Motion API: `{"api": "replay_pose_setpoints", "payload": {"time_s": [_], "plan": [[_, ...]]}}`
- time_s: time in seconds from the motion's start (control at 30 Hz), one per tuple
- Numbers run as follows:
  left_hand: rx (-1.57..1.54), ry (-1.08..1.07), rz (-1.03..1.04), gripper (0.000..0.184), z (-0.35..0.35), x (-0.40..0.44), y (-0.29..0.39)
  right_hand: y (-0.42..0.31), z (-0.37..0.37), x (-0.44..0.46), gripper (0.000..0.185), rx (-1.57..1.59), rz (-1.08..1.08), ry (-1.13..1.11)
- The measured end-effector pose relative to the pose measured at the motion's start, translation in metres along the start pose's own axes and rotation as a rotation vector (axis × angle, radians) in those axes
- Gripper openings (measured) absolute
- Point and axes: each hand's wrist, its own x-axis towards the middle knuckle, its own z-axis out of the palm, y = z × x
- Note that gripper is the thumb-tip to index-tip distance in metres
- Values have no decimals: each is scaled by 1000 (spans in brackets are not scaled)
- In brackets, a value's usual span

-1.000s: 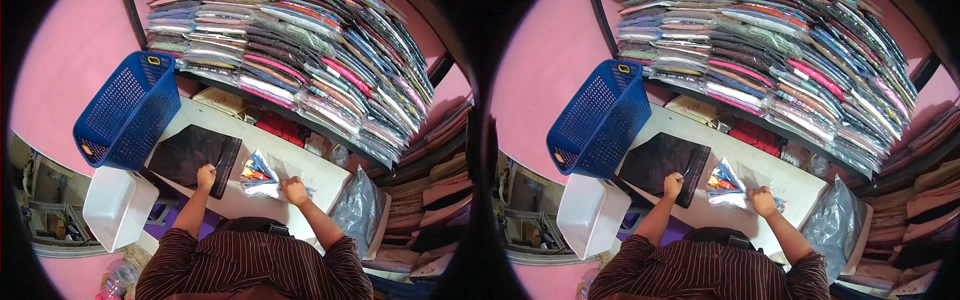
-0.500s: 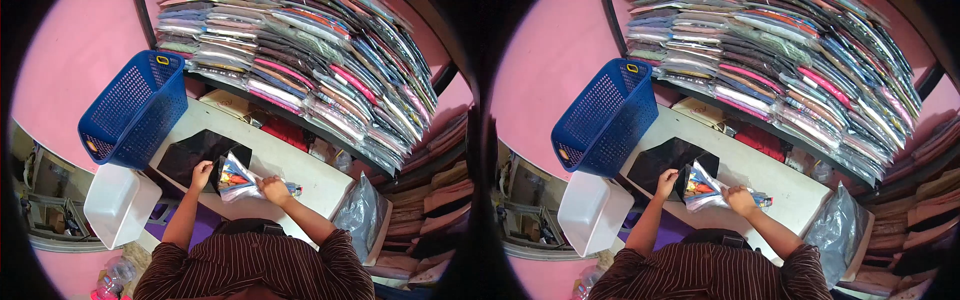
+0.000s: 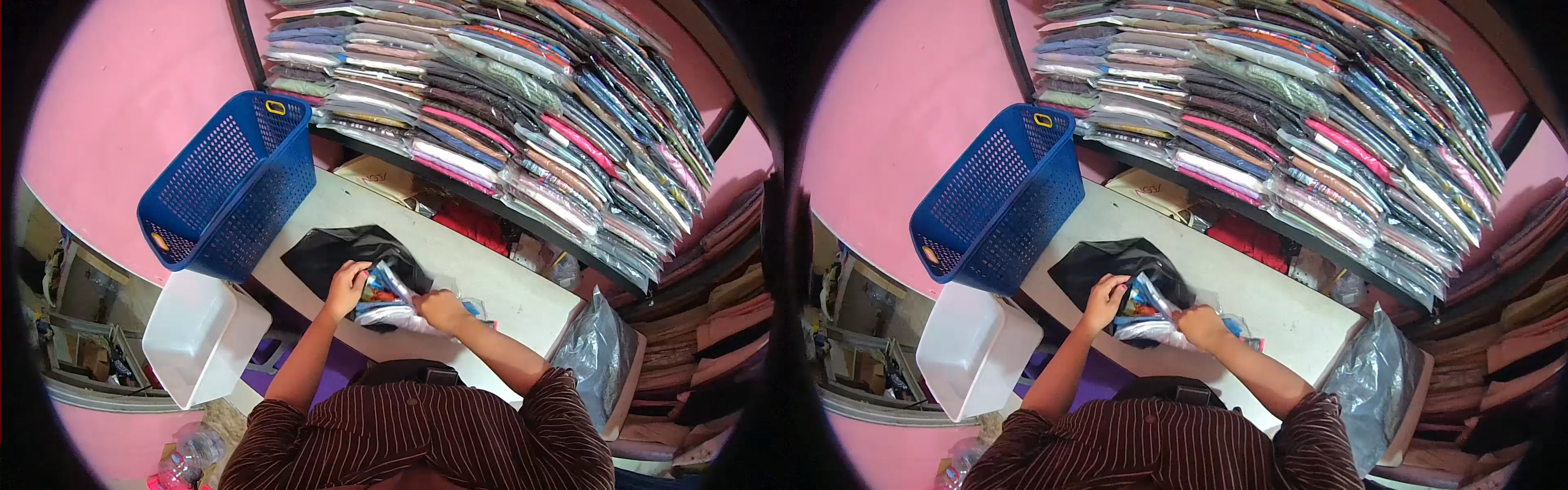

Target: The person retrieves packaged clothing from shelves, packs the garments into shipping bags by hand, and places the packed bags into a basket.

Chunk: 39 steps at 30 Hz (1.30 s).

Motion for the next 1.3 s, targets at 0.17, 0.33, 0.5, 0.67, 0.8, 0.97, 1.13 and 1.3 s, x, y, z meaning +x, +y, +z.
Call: {"api": "replay_pose_setpoints", "payload": {"time_s": [0.17,0.33,0.5,0.67,0.8,0.97,1.13,1.3], "plan": [[5,-57,86,19,3,4,26,3,-20,-3,26,212,167,-36],[-43,-45,151,18,13,1,47,18,-25,-2,31,426,383,108],[5,116,100,16,34,-5,37,41,-16,2,41,1023,560,278],[-167,114,-114,15,63,-12,-21,31,-27,-1,33,1574,624,262],[-859,-265,-706,25,67,-20,-55,25,-3,5,35,1073,347,700],[-1188,-187,-714,54,62,-16,-33,5,-15,1,48,502,344,678],[-1059,-235,-938,81,84,-28,-37,-13,-8,1,54,616,314,700],[-999,-79,-1009,91,73,-64,-65,-7,63,26,55,393,373,580]]}}
